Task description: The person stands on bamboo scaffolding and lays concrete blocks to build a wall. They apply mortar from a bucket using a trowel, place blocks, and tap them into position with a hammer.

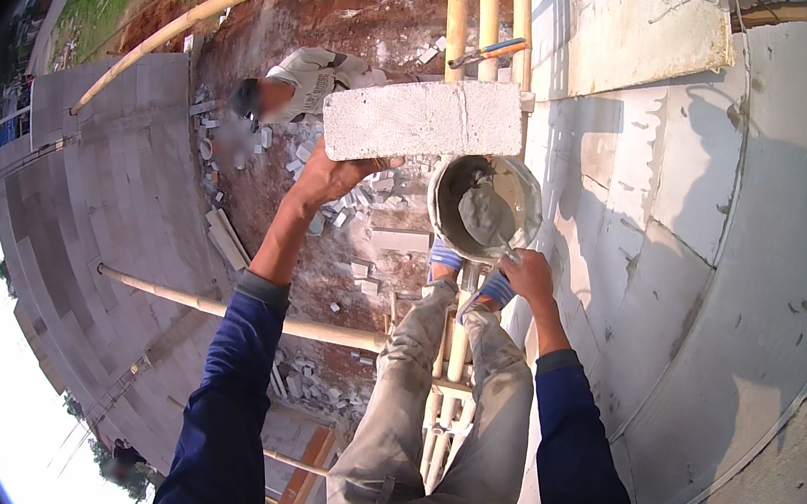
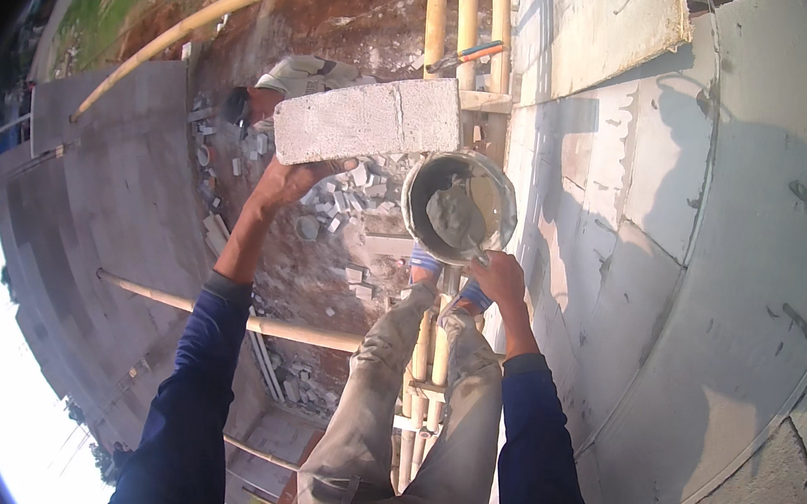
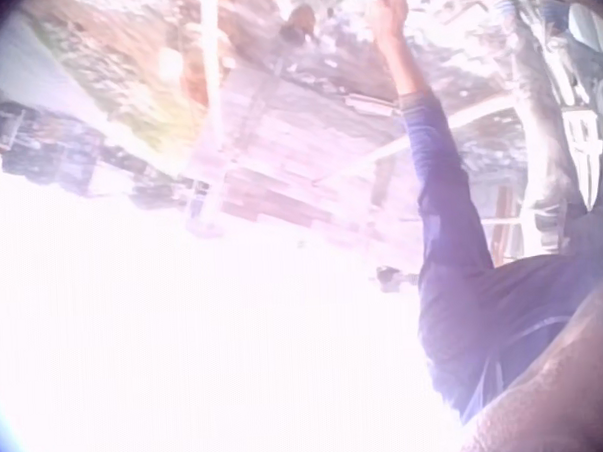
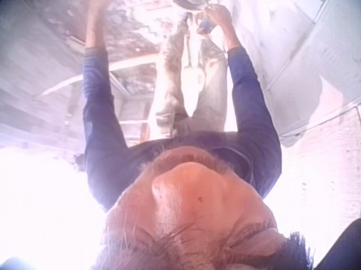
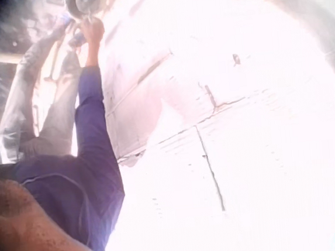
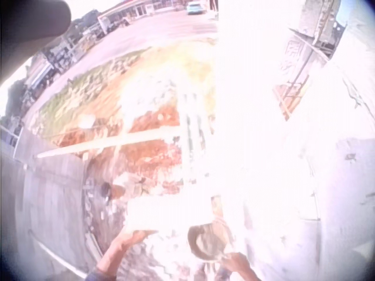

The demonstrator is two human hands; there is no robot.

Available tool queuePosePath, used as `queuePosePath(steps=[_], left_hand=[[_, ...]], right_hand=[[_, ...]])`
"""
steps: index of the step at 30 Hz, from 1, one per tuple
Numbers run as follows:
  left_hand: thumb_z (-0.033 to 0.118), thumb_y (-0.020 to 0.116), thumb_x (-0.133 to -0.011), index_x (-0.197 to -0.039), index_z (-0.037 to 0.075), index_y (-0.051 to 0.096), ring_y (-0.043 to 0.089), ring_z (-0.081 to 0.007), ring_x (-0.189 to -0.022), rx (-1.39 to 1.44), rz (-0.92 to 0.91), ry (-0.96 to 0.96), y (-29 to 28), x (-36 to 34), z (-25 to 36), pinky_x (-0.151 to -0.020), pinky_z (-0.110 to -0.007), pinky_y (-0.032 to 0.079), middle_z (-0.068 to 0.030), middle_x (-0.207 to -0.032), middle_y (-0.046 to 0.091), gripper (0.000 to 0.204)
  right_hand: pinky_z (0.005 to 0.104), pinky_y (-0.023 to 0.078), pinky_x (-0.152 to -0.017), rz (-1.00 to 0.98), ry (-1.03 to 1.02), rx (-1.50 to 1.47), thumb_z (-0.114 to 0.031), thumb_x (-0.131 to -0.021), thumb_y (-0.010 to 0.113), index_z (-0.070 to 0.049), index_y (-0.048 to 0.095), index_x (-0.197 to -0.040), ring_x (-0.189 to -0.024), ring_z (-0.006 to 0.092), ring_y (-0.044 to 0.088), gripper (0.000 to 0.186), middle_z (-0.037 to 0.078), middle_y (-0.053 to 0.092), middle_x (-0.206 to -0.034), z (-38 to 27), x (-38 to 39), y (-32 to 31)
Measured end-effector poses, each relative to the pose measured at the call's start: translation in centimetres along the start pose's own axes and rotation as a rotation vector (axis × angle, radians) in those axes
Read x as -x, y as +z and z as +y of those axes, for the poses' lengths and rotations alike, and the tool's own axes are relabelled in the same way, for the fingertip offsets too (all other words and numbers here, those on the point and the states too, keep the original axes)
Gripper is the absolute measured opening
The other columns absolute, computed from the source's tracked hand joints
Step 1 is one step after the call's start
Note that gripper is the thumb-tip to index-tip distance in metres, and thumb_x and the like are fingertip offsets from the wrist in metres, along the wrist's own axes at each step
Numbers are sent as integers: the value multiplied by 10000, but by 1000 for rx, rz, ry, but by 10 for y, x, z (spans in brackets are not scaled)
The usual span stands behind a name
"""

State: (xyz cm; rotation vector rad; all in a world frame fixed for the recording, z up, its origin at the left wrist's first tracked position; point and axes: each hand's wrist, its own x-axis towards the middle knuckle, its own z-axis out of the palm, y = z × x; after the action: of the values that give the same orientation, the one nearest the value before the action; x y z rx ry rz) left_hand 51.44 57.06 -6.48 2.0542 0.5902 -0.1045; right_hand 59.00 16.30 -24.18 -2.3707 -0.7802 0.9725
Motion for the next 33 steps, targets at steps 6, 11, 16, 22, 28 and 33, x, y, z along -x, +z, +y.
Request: queuePosePath(steps=[6, 11, 16, 22, 28, 33], left_hand=[[116, 859, -896, -1373, 60, 615, 687, -181, -1113, 285, -13, 21, 2, 8, -42, -970, -368, 595, -90, -1252, 732, 539], [-42, 825, -871, -1510, 103, 457, 624, -158, -1250, 883, 23, -64, 27, 15, -75, -1017, -376, 613, -49, -1427, 613, 751], [136, 797, -965, -1577, 152, 347, 583, -145, -1292, 1016, -31, -69, 41, -1, -40, -1056, -390, 592, -20, -1454, 576, 760], [183, 714, -939, -1569, 161, 325, 563, -179, -1298, 687, 79, 87, 51, -16, -24, -1085, -412, 553, -36, -1455, 556, 741], [257, 696, -1009, -1565, 148, 330, 591, -215, -1285, 857, 17, -57, 59, -16, -44, -1064, -384, 564, -66, -1423, 596, 675], [605, 403, -1100, -1518, 147, 477, 596, -210, -1312, 1134, 53, -170, 48, -6, -8, -1004, -447, 612, -38, -1443, 597, 625]], right_hand=[[518, 517, -698, -200, 82, -190, -329, -913, 733, 34, 726, -1009, -775, 478, 672, 376, 290, 656, -757, -111, 58, -156], [487, 442, -612, -20, -161, -140, -256, -926, 696, 48, 596, -941, -650, 462, 598, 320, 263, 596, -711, -182, 58, -245], [506, 490, -629, 46, -283, 148, -218, -923, 710, 3, 618, -973, -693, 442, 651, 244, 226, 664, -768, -249, 3, -297], [513, 543, -710, 111, -394, 388, -240, -904, 731, -26, 640, -1042, -771, 423, 688, 271, 193, 718, -880, -267, -44, -289], [494, 552, -756, 142, -272, 281, -220, -909, 716, -7, 665, -999, -820, 427, 698, 237, 204, 717, -883, -248, -36, -294], [396, 544, -732, -8, 22, -291, -247, -951, 666, 44, 690, -903, -565, 282, 604, 295, 137, 627, -659, -185, -17, -281]])
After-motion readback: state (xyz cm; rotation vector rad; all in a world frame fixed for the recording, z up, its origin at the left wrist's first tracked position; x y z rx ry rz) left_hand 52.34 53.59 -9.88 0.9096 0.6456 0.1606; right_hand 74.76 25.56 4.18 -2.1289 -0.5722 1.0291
